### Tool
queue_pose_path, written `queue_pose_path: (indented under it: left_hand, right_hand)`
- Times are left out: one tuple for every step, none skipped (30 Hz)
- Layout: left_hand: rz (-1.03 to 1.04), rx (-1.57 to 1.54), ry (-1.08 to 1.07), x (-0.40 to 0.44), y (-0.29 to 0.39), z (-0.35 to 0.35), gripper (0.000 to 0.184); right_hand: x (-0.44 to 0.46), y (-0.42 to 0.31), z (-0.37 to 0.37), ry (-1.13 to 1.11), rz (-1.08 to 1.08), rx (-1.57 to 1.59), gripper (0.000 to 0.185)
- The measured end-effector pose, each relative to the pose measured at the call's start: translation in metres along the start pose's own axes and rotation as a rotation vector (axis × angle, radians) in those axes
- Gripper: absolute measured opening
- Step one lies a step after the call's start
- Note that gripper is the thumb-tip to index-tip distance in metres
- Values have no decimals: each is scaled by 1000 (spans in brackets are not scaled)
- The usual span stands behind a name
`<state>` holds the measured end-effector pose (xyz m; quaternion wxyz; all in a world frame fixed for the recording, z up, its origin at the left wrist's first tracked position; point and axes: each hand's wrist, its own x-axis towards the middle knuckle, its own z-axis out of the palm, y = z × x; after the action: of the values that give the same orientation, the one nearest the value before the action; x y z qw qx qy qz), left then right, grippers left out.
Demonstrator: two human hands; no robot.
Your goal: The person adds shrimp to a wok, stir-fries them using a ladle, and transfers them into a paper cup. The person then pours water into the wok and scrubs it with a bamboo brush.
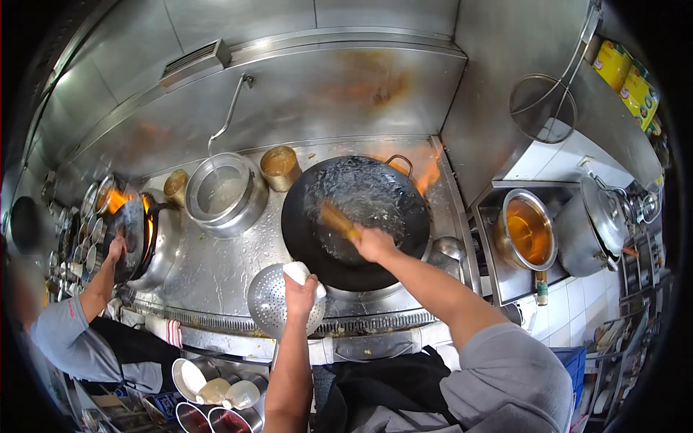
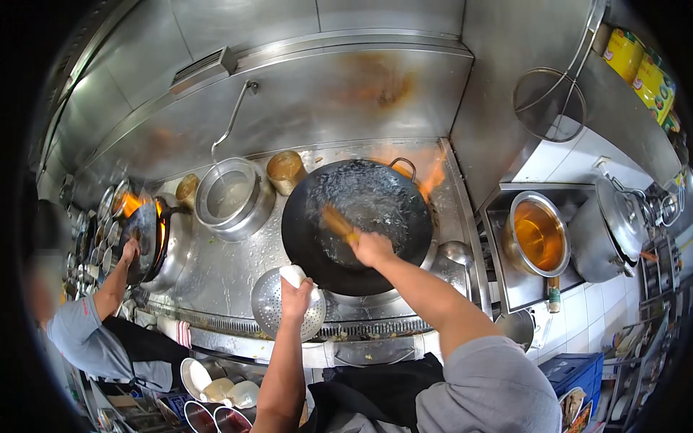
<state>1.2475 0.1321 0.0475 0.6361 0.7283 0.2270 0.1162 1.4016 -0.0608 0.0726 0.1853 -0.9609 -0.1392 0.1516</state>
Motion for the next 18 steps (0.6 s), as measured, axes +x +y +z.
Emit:
queue_pose_path:
  left_hand:
    - [-33,-4,37,-2,0,0,47]
    - [-37,32,71,-5,5,1,49]
    - [-43,33,66,-7,3,1,49]
    - [-55,40,55,-6,3,1,47]
    - [-65,47,47,-4,3,0,46]
    - [-65,51,49,-2,4,-1,46]
    - [-61,41,33,-1,5,-1,47]
    - [-55,29,16,0,7,-1,47]
    - [-49,19,-2,0,9,-1,47]
    - [-68,-23,-14,0,10,-2,47]
    - [-68,-17,-13,1,8,-3,47]
    - [-68,-45,-19,2,3,-4,48]
    - [-67,-77,-24,2,0,-3,49]
    - [-66,-76,-25,2,1,-4,49]
    - [-73,-66,-58,2,3,-5,47]
    - [-78,-57,-91,3,5,-7,44]
    - [-72,-61,-93,3,9,-10,44]
    - [-119,-153,-126,3,11,-12,40]
  right_hand:
    - [-18,6,-4,-73,-47,-1,52]
    - [-40,11,-21,-150,-90,-53,51]
    - [-57,25,-33,-214,-131,-125,49]
    - [-71,40,-48,-272,-174,-194,47]
    - [-85,50,-77,-340,-152,-278,46]
    - [-92,50,-108,-391,-89,-405,45]
    - [-82,81,-115,-339,-160,-411,44]
    - [-65,97,-125,-320,-154,-512,42]
    - [-50,94,-143,-263,-110,-585,38]
    - [-25,97,-143,-131,-155,-598,37]
    - [7,95,-133,-24,-95,-488,36]
    - [30,79,-125,7,-71,-417,37]
    - [42,60,-107,37,-32,-366,36]
    - [52,44,-84,68,9,-312,35]
    - [58,38,-46,86,-3,-234,36]
    - [40,18,-31,127,5,-88,40]
    - [29,7,-18,99,6,-64,45]
    - [14,-1,-10,73,6,-23,42]
